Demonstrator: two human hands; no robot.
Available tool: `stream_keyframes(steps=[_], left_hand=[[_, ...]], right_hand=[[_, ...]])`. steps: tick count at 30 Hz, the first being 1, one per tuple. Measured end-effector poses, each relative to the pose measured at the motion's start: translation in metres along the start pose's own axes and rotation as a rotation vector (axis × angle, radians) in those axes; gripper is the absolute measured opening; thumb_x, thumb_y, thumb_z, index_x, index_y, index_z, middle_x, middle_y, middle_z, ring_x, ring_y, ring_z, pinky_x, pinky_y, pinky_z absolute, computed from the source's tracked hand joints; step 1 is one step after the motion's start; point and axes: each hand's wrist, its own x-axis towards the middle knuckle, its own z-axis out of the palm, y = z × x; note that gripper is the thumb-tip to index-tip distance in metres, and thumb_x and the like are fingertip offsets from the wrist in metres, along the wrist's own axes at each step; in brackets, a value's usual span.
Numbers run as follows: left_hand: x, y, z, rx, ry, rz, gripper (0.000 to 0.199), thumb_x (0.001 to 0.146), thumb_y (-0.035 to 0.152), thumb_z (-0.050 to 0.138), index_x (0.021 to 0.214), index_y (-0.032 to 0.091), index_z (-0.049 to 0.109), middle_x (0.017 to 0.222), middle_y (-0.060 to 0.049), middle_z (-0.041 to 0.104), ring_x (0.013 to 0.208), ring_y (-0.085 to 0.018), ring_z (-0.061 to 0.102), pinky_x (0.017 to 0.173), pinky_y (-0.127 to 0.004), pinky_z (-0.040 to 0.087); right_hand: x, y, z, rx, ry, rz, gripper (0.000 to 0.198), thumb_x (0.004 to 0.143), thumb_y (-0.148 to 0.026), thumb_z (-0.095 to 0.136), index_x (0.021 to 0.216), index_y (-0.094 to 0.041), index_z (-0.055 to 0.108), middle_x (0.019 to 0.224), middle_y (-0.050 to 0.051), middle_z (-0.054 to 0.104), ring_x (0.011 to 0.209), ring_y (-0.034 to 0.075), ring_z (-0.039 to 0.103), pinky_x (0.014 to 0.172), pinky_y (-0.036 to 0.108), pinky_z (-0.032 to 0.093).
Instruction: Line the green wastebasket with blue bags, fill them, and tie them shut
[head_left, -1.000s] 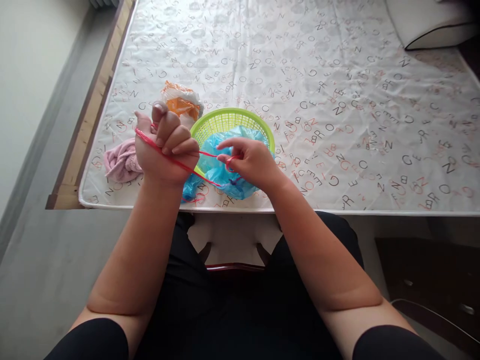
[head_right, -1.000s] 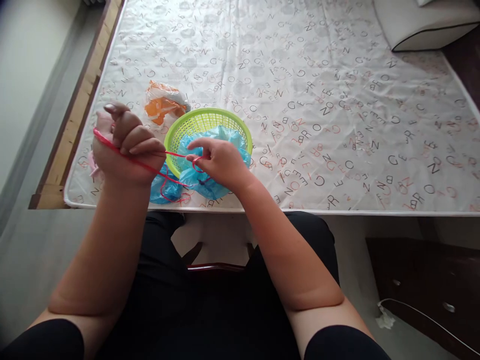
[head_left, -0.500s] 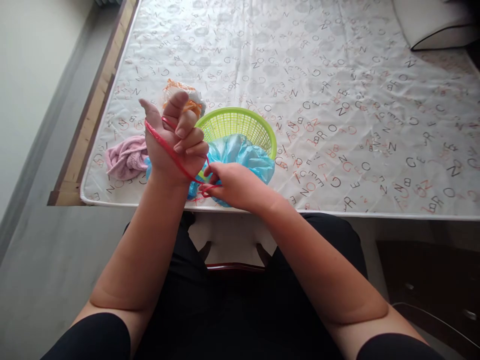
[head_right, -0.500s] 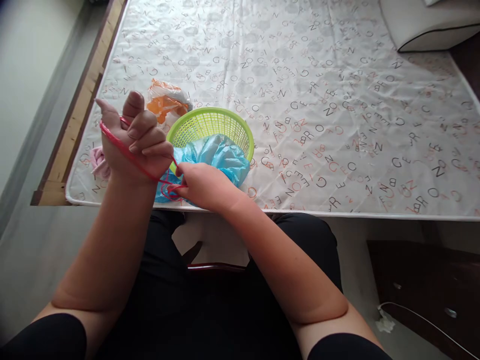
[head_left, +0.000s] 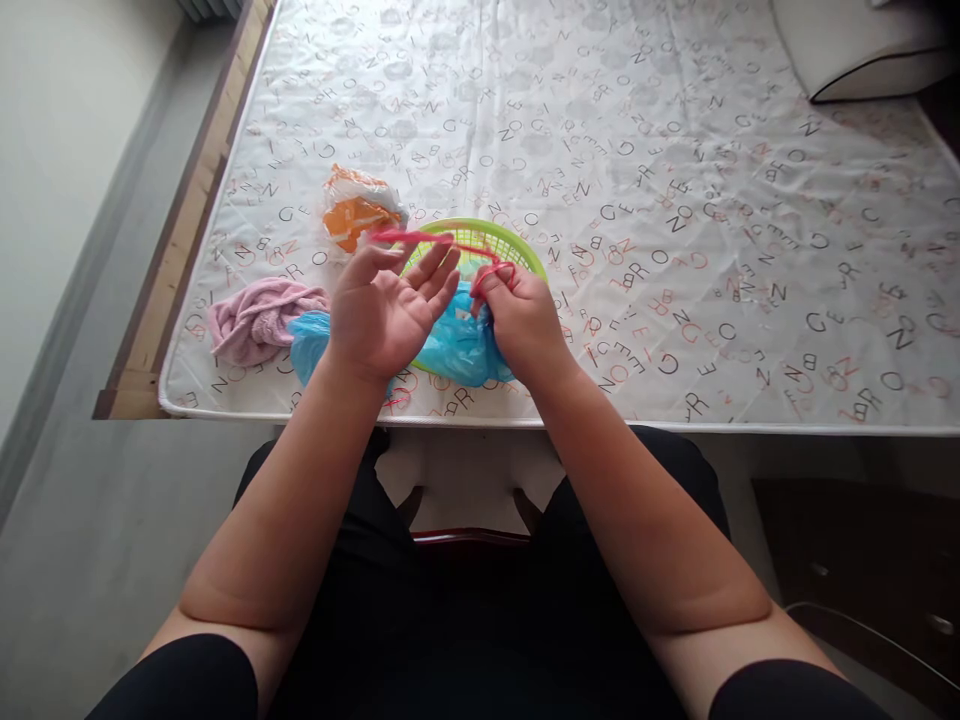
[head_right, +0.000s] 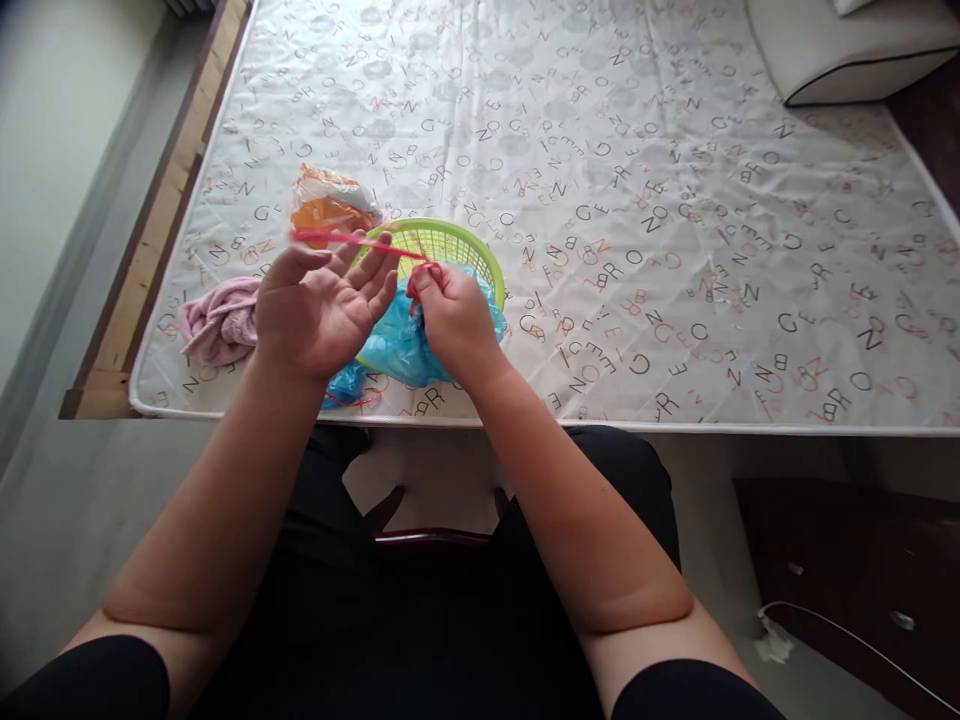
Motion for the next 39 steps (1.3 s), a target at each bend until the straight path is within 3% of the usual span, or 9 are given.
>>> stream_keyframes(steps=[5,9,12,17,21,25,30,34,39], left_hand=[[-0.003,-0.008,0.000,0.237,-0.139,-0.066,0.027,0.099,0.035,0.068,0.120,0.018,0.068,0.127,-0.013,0.076,0.138,-0.030,0.067,0.112,-0.041,0.057],[-0.001,-0.024,0.001,0.606,-0.195,0.091,0.042,0.093,0.057,0.082,0.104,0.017,0.075,0.108,-0.011,0.078,0.124,-0.029,0.072,0.107,-0.039,0.058],[0.001,-0.034,0.003,0.691,-0.088,0.268,0.036,0.095,0.055,0.080,0.101,0.019,0.078,0.109,-0.009,0.080,0.121,-0.025,0.072,0.103,-0.036,0.058],[0.010,-0.030,0.003,0.357,0.082,0.419,0.042,0.106,0.064,0.062,0.095,0.024,0.072,0.095,-0.006,0.077,0.110,-0.022,0.075,0.093,-0.033,0.061],[0.012,-0.013,-0.001,0.191,0.140,0.352,0.045,0.108,0.065,0.058,0.090,0.025,0.066,0.065,0.001,0.055,0.068,-0.013,0.064,0.070,-0.026,0.058],[0.005,-0.008,0.004,0.278,0.093,0.234,0.039,0.103,0.057,0.072,0.083,0.025,0.064,0.057,0.005,0.038,0.048,-0.010,0.037,0.044,-0.024,0.036],[-0.004,-0.029,0.014,0.514,-0.090,0.251,0.033,0.086,0.052,0.092,0.091,0.024,0.074,0.058,0.007,0.030,0.047,-0.007,0.029,0.042,-0.025,0.022],[-0.006,-0.046,0.016,0.650,-0.170,0.267,0.046,0.076,0.057,0.098,0.104,0.026,0.079,0.057,0.008,0.028,0.048,-0.008,0.033,0.046,-0.025,0.024],[-0.009,-0.055,0.019,0.779,-0.126,0.249,0.036,0.085,0.058,0.090,0.100,0.026,0.081,0.056,0.005,0.034,0.058,-0.015,0.046,0.057,-0.029,0.036]], right_hand=[[0.001,0.001,-0.002,-0.105,-0.009,-0.039,0.032,0.110,-0.041,0.053,0.086,-0.022,0.060,0.079,0.001,0.064,0.076,0.015,0.060,0.073,0.030,0.049],[-0.005,0.004,0.004,-0.359,-0.128,-0.144,0.021,0.108,-0.031,0.056,0.094,-0.021,0.067,0.097,0.006,0.074,0.093,0.021,0.068,0.086,0.035,0.051],[-0.008,0.006,0.008,-0.437,-0.170,-0.167,0.020,0.108,-0.027,0.054,0.097,-0.020,0.070,0.100,0.008,0.076,0.095,0.023,0.070,0.090,0.039,0.051],[-0.008,0.001,0.000,-0.174,0.026,-0.281,0.026,0.109,-0.040,0.054,0.111,-0.023,0.073,0.115,0.006,0.077,0.100,0.018,0.070,0.093,0.035,0.055],[0.001,-0.005,-0.017,0.098,0.152,-0.159,0.052,0.108,-0.071,0.041,0.105,-0.028,0.069,0.103,0.005,0.073,0.067,0.014,0.057,0.067,0.034,0.052],[0.013,-0.007,-0.032,0.269,0.111,-0.115,0.062,0.100,-0.086,0.038,0.093,-0.029,0.060,0.084,0.002,0.062,0.058,0.014,0.044,0.063,0.035,0.049],[0.011,-0.009,-0.027,0.396,0.204,-0.159,0.061,0.100,-0.086,0.041,0.089,-0.029,0.058,0.069,-0.001,0.043,0.062,0.016,0.048,0.063,0.035,0.050],[0.002,-0.019,-0.014,0.433,0.328,-0.199,0.062,0.104,-0.083,0.033,0.090,-0.028,0.057,0.074,0.000,0.043,0.074,0.018,0.060,0.071,0.034,0.054],[-0.006,-0.039,-0.012,0.181,0.354,-0.124,0.064,0.107,-0.079,0.025,0.098,-0.025,0.058,0.104,0.009,0.060,0.118,0.025,0.069,0.081,0.035,0.057]])
